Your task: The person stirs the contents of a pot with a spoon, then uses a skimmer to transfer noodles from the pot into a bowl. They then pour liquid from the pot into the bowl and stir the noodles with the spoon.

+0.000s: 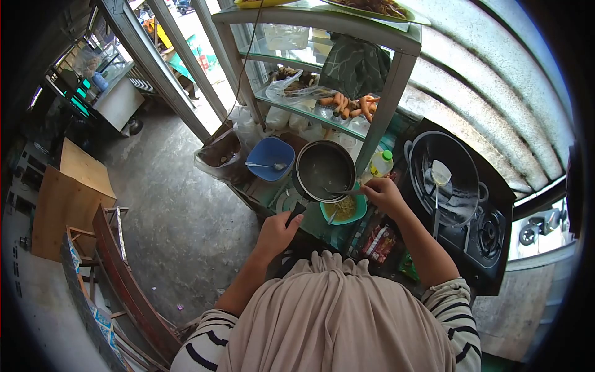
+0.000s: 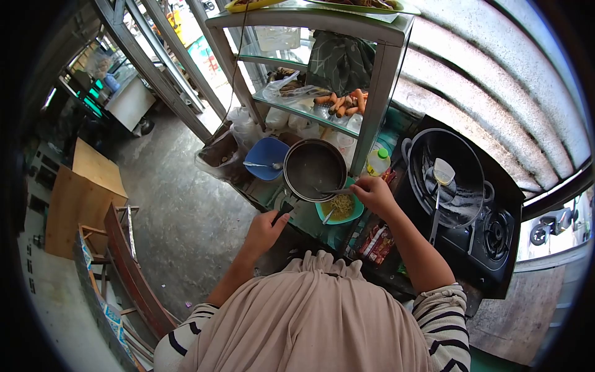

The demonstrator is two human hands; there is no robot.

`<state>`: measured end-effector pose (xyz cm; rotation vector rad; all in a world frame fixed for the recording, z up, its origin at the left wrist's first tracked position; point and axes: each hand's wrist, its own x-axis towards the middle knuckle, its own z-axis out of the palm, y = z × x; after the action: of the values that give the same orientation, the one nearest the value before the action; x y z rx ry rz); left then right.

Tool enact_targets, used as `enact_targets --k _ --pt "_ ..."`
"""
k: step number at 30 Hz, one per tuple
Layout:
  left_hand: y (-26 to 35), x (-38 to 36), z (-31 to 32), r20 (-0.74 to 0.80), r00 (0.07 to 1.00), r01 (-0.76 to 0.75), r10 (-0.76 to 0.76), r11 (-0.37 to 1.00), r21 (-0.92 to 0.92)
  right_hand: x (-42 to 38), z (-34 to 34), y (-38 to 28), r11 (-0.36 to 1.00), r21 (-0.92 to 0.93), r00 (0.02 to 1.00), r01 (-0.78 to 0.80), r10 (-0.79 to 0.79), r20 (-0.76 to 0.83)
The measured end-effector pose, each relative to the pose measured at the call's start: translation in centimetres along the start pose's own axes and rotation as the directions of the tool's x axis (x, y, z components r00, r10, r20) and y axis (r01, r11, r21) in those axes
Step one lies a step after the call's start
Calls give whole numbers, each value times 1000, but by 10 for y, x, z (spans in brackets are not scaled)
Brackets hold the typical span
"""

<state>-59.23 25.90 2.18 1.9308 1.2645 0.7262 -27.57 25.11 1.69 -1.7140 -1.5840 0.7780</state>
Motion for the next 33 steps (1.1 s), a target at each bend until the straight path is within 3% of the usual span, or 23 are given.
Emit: enact_targets --k 2,3,5,8,12,14,15,17,20,21,23,27,29,33 --pt "0 1 0 9 1000 16 -16 1000 0 -2 -4 -4 905 296 951 -304 269 156" --pt "0 1 -1 16 999 33 -33 999 2 -2 -4 -2 905 296 950 -305 269 156" --pt "-2 2 0 18 999 35 -35 999 0 -2 -4 5 722 562 914 -405 331 234" --pt "-3 4 0 23 999 41 -41 999 -22 -1 -6 16 639 641 905 -424 335 264" --pt "-6 6 2 16 999 43 -43 998 -47 2 -12 14 693 627 933 -356 303 194" --pt "-8 6 3 17 999 47 -46 998 -50 6 -12 16 875 456 972 -165 222 -75" --pt "-9 6 3 18 999 52 -51 997 -53 7 -11 14 874 456 972 -165 222 -75" --pt "-8 6 3 19 998 54 -53 997 -54 11 -9 10 968 250 927 -14 106 -359" --pt "-7 6 3 18 999 48 -47 998 -49 13 -9 -3 989 137 907 -46 99 -410" --pt "-6 6 3 17 999 41 -40 998 -41 14 -6 -5 989 138 907 -46 99 -410" --pt "-3 5 2 16 999 40 -39 998 -49 15 -1 -9 997 -62 912 -35 7 -411" --pt "-2 5 0 39 997 71 -69 997 -42 24 8 -5 997 -26 930 -74 60 -364" --pt "-2 5 0 39 997 61 -60 998 -26 30 13 4 962 203 949 -180 225 -223" --pt "2 5 -1 49 997 68 -67 997 -20 35 18 11 918 322 949 -231 285 -132"
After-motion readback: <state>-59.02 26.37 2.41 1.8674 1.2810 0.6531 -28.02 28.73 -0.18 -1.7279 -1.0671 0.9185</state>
